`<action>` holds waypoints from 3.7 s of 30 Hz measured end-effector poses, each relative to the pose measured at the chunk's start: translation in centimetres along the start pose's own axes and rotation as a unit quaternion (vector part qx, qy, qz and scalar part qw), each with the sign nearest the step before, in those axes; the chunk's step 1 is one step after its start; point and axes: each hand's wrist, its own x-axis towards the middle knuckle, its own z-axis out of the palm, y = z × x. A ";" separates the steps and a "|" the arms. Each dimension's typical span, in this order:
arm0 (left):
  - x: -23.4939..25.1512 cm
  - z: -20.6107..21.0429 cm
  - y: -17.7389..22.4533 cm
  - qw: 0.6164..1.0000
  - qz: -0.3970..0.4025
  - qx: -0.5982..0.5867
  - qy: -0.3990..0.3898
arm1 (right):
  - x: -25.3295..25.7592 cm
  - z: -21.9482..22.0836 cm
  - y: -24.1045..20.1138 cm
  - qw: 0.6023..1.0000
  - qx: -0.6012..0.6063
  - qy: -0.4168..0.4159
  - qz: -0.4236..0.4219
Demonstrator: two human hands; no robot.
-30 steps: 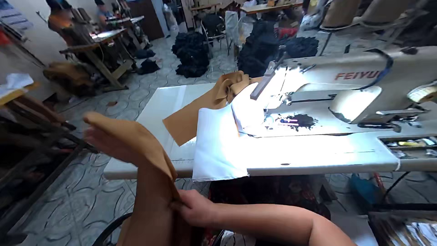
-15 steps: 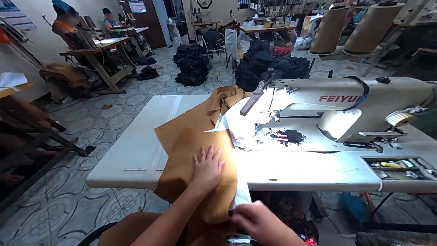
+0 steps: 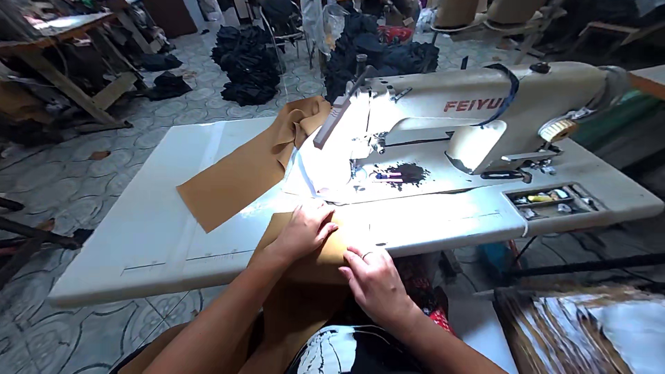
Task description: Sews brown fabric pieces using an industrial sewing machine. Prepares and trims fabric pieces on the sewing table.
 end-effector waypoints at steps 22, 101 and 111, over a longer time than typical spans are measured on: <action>0.6 1.8 -0.3 0.982 0.088 -0.020 0.167 | 7.6 -0.9 8.8 0.988 0.116 -0.105 0.011; 0.2 -5.5 -0.9 0.989 -0.105 -0.099 0.013 | 8.5 -1.4 6.9 0.944 0.280 0.102 0.143; -2.3 -5.2 1.2 0.998 -0.002 0.011 0.064 | 6.9 -2.8 5.4 0.925 0.321 0.093 0.180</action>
